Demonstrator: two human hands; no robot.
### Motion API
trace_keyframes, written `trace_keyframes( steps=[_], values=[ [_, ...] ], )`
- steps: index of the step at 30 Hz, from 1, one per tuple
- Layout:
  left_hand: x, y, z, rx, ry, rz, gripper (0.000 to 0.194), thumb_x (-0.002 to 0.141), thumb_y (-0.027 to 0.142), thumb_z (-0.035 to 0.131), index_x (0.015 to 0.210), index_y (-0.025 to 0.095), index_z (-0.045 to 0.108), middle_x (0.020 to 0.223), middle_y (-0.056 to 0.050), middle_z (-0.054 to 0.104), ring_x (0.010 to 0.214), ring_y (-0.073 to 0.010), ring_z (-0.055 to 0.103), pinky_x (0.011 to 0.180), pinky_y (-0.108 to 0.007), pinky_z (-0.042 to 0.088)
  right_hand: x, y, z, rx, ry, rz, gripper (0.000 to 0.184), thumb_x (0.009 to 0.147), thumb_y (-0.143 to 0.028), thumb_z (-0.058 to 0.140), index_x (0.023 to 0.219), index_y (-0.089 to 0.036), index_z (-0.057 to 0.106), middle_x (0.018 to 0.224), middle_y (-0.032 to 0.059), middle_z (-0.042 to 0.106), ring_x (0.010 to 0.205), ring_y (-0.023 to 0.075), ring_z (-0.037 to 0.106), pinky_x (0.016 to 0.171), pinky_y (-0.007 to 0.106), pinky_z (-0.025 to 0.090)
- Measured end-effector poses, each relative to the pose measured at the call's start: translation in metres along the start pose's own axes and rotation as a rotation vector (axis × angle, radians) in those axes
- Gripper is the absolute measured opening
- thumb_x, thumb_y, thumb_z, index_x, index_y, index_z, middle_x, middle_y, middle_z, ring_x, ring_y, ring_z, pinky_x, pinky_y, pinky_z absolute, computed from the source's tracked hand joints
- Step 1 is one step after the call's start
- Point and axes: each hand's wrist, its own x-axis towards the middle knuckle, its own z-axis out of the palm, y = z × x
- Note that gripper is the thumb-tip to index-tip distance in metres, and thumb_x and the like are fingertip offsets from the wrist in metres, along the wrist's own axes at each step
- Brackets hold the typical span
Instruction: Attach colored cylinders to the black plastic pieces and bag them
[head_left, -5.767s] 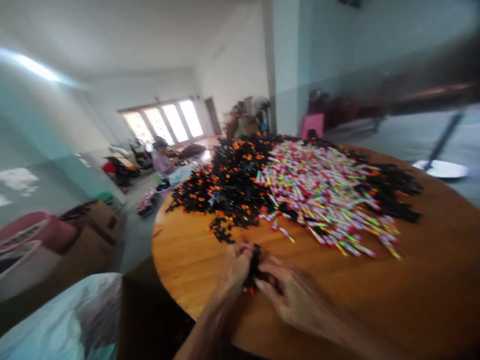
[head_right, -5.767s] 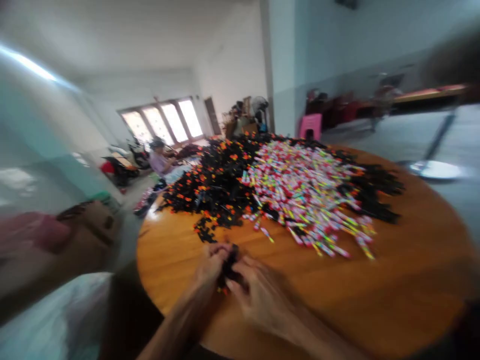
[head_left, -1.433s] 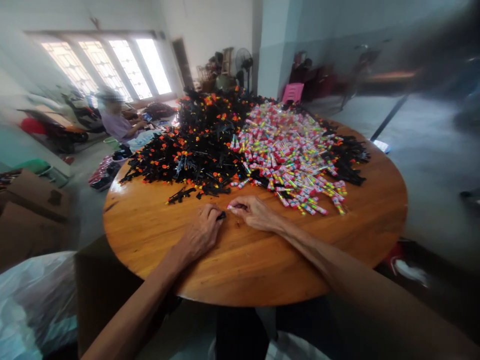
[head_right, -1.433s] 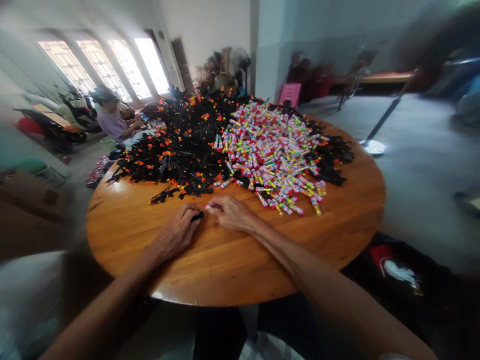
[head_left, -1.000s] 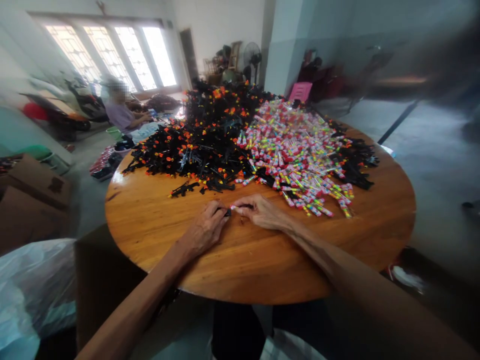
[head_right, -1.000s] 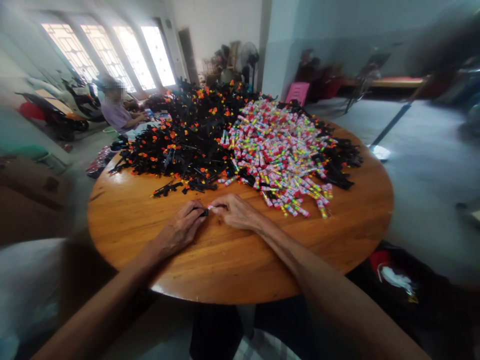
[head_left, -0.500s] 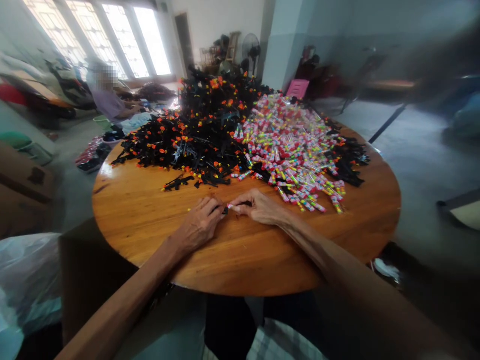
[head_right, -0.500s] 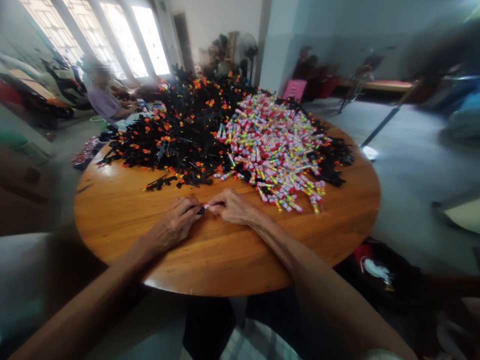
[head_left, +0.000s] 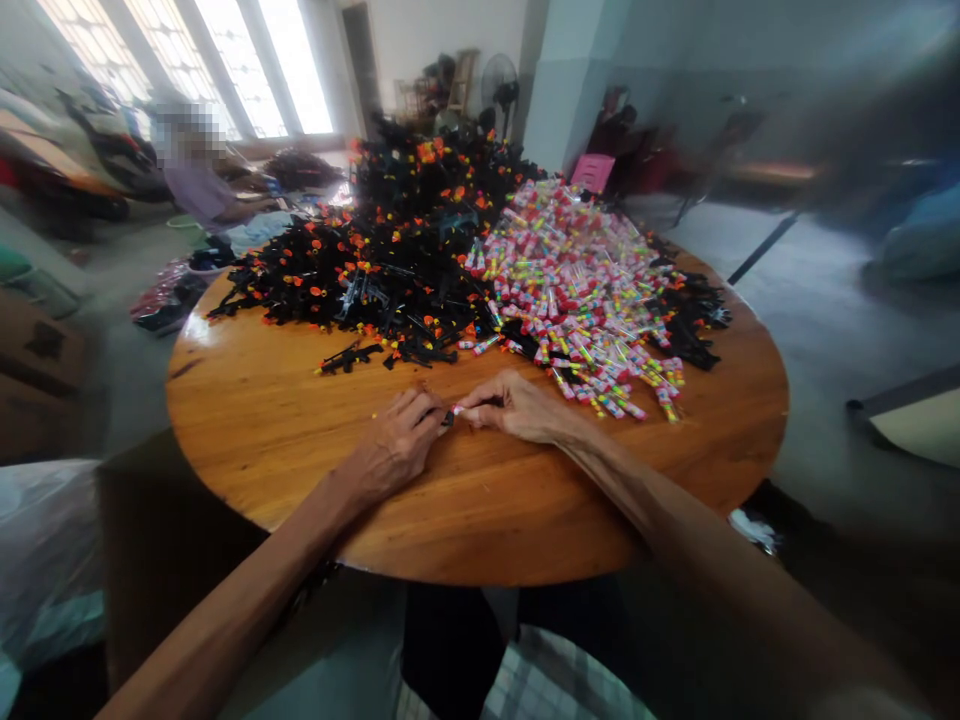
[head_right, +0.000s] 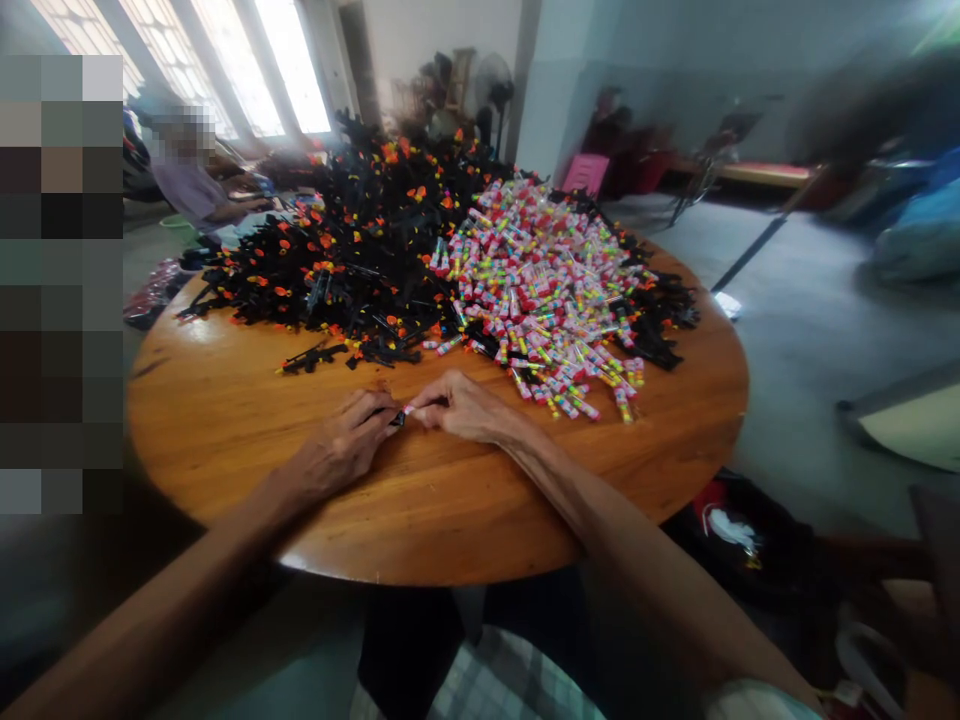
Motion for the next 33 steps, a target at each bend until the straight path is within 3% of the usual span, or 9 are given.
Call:
trace_keyframes(
  steps=[10,14,21,26,33],
  values=[
    [0.000,-0.001,-0.002,-0.167,0.027,-0.037,0.021,0.102,0.013,0.046,0.110,0.015,0.065,0.112,-0.012,0.067,0.107,-0.0218,0.063,0.091,-0.039,0.058,0.002,0.000,-0.004,0.020,-0.032,0.009,0.021,0.083,-0.031,0.062,0.086,-0.016,0.076,0.065,-0.0029,0.058,0.061,0.0111,0.044,0.058,0.026,0.030],
    [0.000,-0.007,-0.001,-0.203,0.124,-0.074,0.020,0.101,0.013,0.049,0.114,0.015,0.065,0.114,-0.012,0.067,0.106,-0.0193,0.065,0.092,-0.035,0.058,0.011,-0.002,-0.004,-0.002,0.043,-0.012,0.028,0.089,-0.032,0.058,0.068,-0.016,0.068,0.060,-0.0024,0.057,0.055,0.0092,0.040,0.053,0.025,0.027],
    [0.004,-0.010,-0.007,-0.295,0.118,-0.142,0.020,0.102,0.017,0.051,0.112,0.017,0.068,0.110,-0.010,0.071,0.100,-0.0168,0.070,0.089,-0.030,0.058,0.018,0.001,0.006,0.132,0.152,-0.027,0.044,0.095,-0.052,0.058,0.072,-0.016,0.067,0.061,-0.0015,0.059,0.051,0.0073,0.044,0.049,0.022,0.028],
    [0.006,-0.011,-0.009,-0.337,0.101,-0.191,0.021,0.101,0.019,0.052,0.113,0.018,0.069,0.109,-0.009,0.073,0.103,-0.0183,0.070,0.092,-0.032,0.057,0.016,-0.002,0.007,0.159,0.133,-0.070,0.034,0.095,-0.043,0.061,0.077,-0.015,0.069,0.062,-0.0027,0.059,0.050,0.0060,0.046,0.048,0.020,0.033],
    [0.006,-0.013,-0.008,-0.310,0.119,-0.224,0.018,0.100,0.022,0.054,0.106,0.018,0.070,0.108,-0.010,0.074,0.102,-0.0195,0.070,0.092,-0.034,0.057,0.019,-0.006,0.012,0.176,0.184,0.016,0.025,0.094,-0.031,0.058,0.077,-0.015,0.067,0.064,-0.0020,0.062,0.049,0.0061,0.052,0.045,0.018,0.039]
  ],
)
